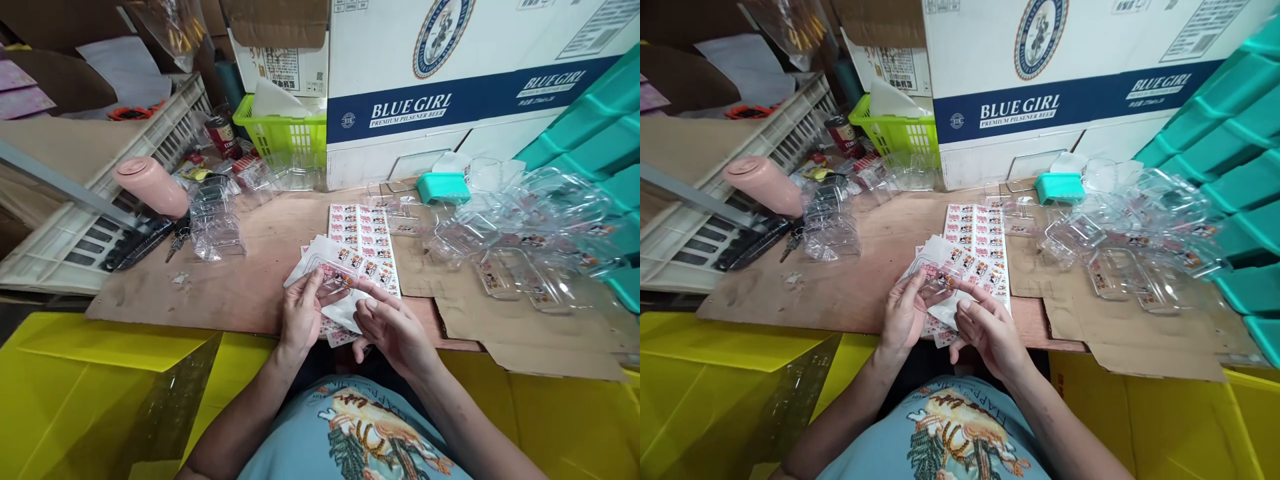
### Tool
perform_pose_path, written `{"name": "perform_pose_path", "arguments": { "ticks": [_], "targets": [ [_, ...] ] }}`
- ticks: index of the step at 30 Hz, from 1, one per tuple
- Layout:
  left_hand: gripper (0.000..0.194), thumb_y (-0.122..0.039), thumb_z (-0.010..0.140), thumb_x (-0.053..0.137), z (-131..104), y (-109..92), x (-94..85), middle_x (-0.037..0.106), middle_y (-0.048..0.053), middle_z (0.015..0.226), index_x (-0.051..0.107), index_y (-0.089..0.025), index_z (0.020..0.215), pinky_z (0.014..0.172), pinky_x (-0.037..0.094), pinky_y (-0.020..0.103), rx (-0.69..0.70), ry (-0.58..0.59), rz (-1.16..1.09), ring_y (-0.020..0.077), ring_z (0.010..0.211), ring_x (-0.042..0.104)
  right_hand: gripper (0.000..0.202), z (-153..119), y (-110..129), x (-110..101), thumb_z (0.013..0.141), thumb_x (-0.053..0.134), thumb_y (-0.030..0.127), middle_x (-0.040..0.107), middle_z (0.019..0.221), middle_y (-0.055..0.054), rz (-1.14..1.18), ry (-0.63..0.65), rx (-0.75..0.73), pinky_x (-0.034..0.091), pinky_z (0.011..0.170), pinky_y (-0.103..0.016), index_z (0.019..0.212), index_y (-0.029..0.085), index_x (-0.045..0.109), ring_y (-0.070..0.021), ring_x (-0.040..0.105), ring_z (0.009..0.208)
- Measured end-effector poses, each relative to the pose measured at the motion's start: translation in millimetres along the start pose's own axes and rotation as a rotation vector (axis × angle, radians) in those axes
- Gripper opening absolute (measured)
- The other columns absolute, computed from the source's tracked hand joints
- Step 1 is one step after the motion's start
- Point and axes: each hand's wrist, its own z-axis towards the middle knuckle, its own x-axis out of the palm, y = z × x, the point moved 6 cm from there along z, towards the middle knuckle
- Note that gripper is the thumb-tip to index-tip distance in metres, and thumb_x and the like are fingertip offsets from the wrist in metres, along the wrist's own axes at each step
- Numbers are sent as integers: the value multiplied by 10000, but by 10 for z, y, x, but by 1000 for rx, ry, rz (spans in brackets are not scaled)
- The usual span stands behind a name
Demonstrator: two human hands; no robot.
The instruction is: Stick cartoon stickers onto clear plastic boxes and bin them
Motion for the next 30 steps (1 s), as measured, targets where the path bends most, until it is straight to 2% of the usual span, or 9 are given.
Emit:
{"name": "perform_pose_path", "arguments": {
  "ticks": [4,8,11,13,17,20,23,27,30],
  "targets": [
    [172,-317,780,769,-23,1,16,770,43,901,744,-153,826,797,620,382,90,-14,36,200,787,741,474,-4,17,-33,865,658,424,313,564,90,-245,-82,-104,554,449,-311,1270,190,575,-83,267,473],
    [165,-319,789,761,-50,-1,69,770,42,878,751,-158,825,789,620,384,128,-30,61,203,781,740,541,-88,151,-51,936,555,384,436,637,34,-966,-229,-425,530,553,-317,1432,182,480,-132,443,530],
    [184,-340,783,765,-45,-32,102,774,53,893,753,-161,823,798,615,391,154,-44,79,214,788,741,700,-183,245,50,938,516,238,636,892,-113,-1499,-341,-808,544,788,-462,1572,151,234,-259,610,821],
    [187,-345,773,773,-42,-46,131,778,64,935,759,-169,837,812,609,385,149,-19,86,222,824,742,743,-192,231,117,919,471,148,606,1246,-205,-1682,-305,-962,438,987,-605,1592,179,157,-370,543,1188],
    [174,-337,742,801,-80,-67,200,783,51,947,771,-201,846,828,605,380,120,12,54,218,838,742,696,-138,256,101,933,436,116,316,1595,-145,-1671,-193,-932,181,1144,-692,1578,254,215,-391,198,1493],
    [183,-364,772,774,-112,-49,311,781,54,911,769,-201,854,843,600,418,49,110,113,234,842,741,662,-98,443,-8,967,518,251,410,1536,-142,-1353,-155,-819,392,1115,-514,1566,269,237,-307,410,1406],
    [338,-441,824,702,-51,-87,340,756,99,1049,739,-192,1049,904,571,461,59,271,370,277,972,718,676,-88,897,-171,915,621,339,586,1306,-107,-1240,-192,-885,520,976,-415,1525,300,332,-256,599,1173],
    [716,-530,716,742,331,-417,-72,618,151,1308,567,-198,1326,1008,481,508,441,55,1085,322,1140,623,627,-273,2021,-758,888,619,336,528,1298,-159,-1518,-844,-1139,447,1035,-508,1476,232,425,-316,520,1206],
    [638,-555,633,752,633,-537,-302,659,154,1079,645,-163,1125,986,431,554,609,-28,1557,375,1094,584,654,-248,2663,-1201,857,626,324,501,1330,-245,-1864,-1071,-905,418,1006,-593,1446,99,454,-396,486,1223]
  ]
}}
